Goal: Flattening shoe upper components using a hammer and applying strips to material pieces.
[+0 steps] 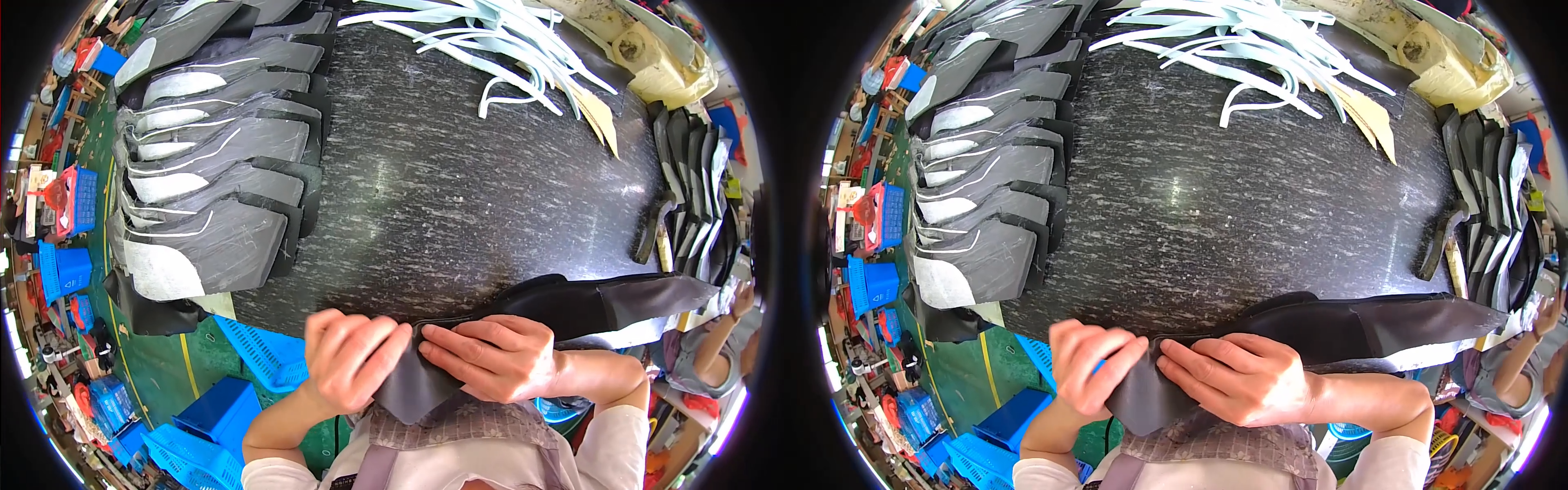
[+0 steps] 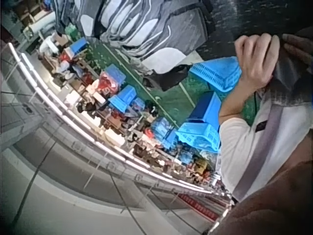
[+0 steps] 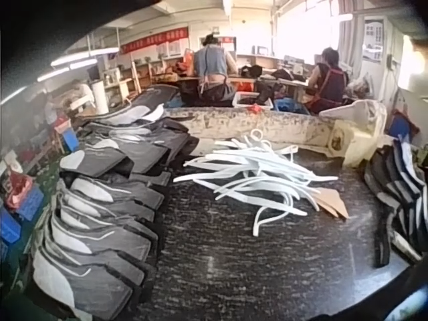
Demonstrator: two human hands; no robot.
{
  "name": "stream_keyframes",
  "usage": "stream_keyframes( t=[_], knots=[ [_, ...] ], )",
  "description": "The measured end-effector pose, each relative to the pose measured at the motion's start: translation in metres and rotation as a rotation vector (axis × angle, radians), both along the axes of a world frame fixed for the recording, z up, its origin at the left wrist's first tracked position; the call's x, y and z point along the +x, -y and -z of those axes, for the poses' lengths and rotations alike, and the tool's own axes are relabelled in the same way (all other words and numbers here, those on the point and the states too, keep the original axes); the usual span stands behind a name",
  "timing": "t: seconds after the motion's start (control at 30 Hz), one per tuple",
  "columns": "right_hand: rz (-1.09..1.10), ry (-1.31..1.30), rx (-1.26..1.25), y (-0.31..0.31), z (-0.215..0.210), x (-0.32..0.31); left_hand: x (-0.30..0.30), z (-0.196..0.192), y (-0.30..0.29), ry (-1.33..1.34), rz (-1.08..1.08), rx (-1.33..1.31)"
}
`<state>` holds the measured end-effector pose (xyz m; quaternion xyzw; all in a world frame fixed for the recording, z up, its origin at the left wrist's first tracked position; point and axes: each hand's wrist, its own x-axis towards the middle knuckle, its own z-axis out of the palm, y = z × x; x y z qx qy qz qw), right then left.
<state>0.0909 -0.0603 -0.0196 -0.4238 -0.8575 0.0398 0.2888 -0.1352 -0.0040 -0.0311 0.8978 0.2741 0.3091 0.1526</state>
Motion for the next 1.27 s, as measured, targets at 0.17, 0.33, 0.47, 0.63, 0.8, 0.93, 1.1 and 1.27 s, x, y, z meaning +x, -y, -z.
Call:
stream_keyframes(
  t=[0.17,0.33,0.47,0.63,0.8,0.93,1.1,1.27],
  knots=[
    [0.000,0.048,0.009,0.000,-0.002,0.000,-0.004,-0.002,-0.006,-0.051,0.157,0.139],
    [0.005,0.166,-0.012,0.002,-0.007,-0.001,-0.001,-0.004,-0.013,-0.081,0.238,0.106],
    [-0.099,0.281,-0.039,0.005,-0.024,0.015,-0.013,-0.021,-0.012,-0.298,0.227,0.203],
    [0.011,0.411,-0.139,0.030,-0.046,0.062,-0.005,-0.032,0.010,-0.520,0.317,0.218],
    [-0.058,0.364,-0.279,0.020,-0.057,0.081,0.046,-0.023,0.019,-0.455,0.485,0.192],
    [-0.104,0.335,-0.226,0.022,-0.045,0.099,0.046,-0.033,0.012,-0.522,0.528,0.119],
    [-0.129,0.314,-0.116,0.018,-0.037,0.111,0.084,-0.042,0.006,-0.593,0.578,0.217],
    [0.062,0.394,0.063,0.039,-0.047,0.176,0.128,-0.037,-0.029,-0.366,0.783,-0.002]
  ],
)
